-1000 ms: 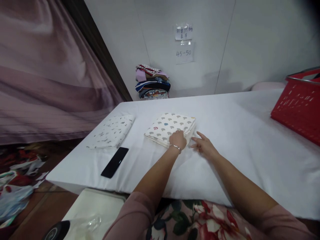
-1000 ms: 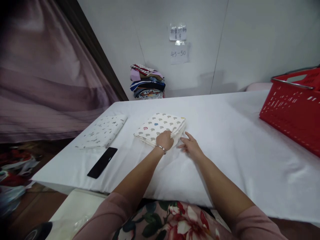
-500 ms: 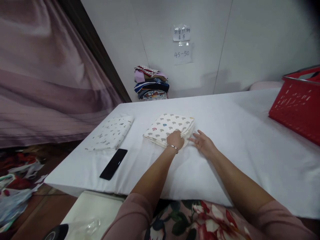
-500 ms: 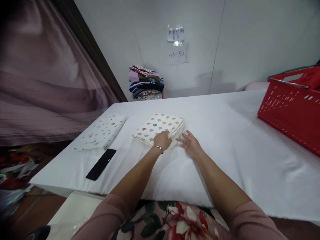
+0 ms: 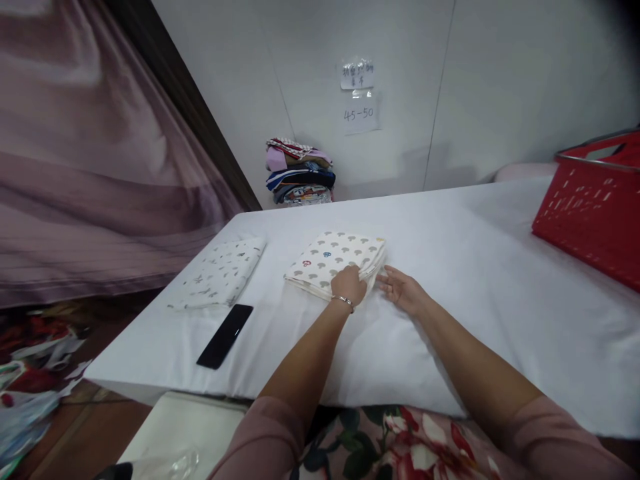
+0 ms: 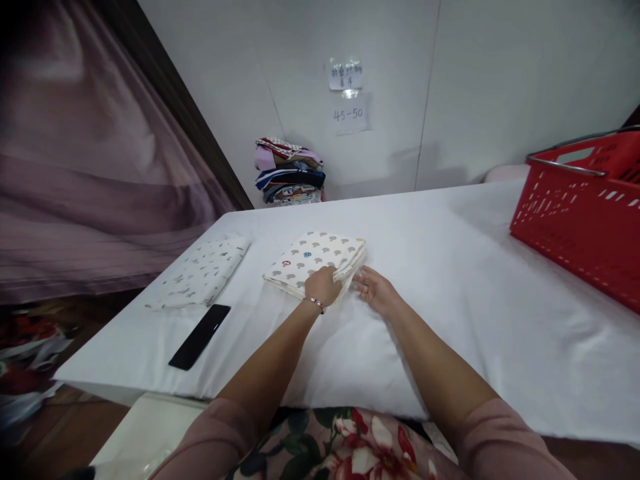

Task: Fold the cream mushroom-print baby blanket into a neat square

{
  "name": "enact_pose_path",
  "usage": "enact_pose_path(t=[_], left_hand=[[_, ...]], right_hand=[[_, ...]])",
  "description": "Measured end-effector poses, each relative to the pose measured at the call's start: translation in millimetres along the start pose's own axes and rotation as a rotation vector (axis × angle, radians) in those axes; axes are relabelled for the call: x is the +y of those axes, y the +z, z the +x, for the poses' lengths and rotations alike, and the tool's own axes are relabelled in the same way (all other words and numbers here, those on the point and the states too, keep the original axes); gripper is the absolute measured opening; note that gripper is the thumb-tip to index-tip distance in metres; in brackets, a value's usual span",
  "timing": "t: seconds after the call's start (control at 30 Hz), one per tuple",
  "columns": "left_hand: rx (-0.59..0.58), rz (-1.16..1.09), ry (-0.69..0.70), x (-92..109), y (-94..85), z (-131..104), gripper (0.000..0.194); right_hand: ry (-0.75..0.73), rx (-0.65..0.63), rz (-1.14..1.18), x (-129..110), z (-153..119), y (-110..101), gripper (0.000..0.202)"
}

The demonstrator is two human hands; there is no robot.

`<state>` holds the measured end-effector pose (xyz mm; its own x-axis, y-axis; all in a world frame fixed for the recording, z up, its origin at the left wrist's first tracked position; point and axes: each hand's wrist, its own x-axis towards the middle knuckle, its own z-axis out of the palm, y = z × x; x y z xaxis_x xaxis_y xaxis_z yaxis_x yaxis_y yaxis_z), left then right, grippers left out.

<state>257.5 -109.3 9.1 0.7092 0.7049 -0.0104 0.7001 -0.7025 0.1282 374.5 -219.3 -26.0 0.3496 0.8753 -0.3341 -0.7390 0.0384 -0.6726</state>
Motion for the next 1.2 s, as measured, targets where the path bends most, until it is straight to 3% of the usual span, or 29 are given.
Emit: enact_pose_path(t=[0.1, 0.23, 0.37, 0.5, 0.7, 0.97, 1.2], left_hand=[[0.013, 0.0, 0.008, -0.3, 0.8, -1.3, 0.03], [0.02, -0.032, 0.022, 3.2, 2.2, -6.5, 0.034], [-0.01, -0.029, 0.04, 10.4, 2.8, -9.3, 0.044], [-0.026, 0.028, 0.05, 9.9, -2.8, -3.7, 0.029], [0.019, 0.11, 0.086, 2.6, -12.7, 1.0, 0.029], [0.093, 0.172, 0.206, 19.0, 19.4, -16.7, 0.025], [0.15, 0.134, 0.191, 20.5, 24.3, -33.2, 0.032]], right_hand=[[-0.066, 0.052, -0.097, 3.8, -2.3, 3.3, 0.062], [-0.117, -0.013, -0.141, 7.8, -5.6, 5.1, 0.084], [-0.153, -0.048, -0.155, 8.5, -8.9, 5.1, 0.083], [-0.132, -0.019, -0.176, 6.1, -12.4, 6.6, 0.081], [-0.086, 0.007, -0.208, 5.5, -11.5, 7.2, 0.087], [-0.138, 0.049, -0.156, 7.6, -6.1, 4.2, 0.082], [-0.086, -0.006, -0.27, 8.0, -9.5, 2.6, 0.088]])
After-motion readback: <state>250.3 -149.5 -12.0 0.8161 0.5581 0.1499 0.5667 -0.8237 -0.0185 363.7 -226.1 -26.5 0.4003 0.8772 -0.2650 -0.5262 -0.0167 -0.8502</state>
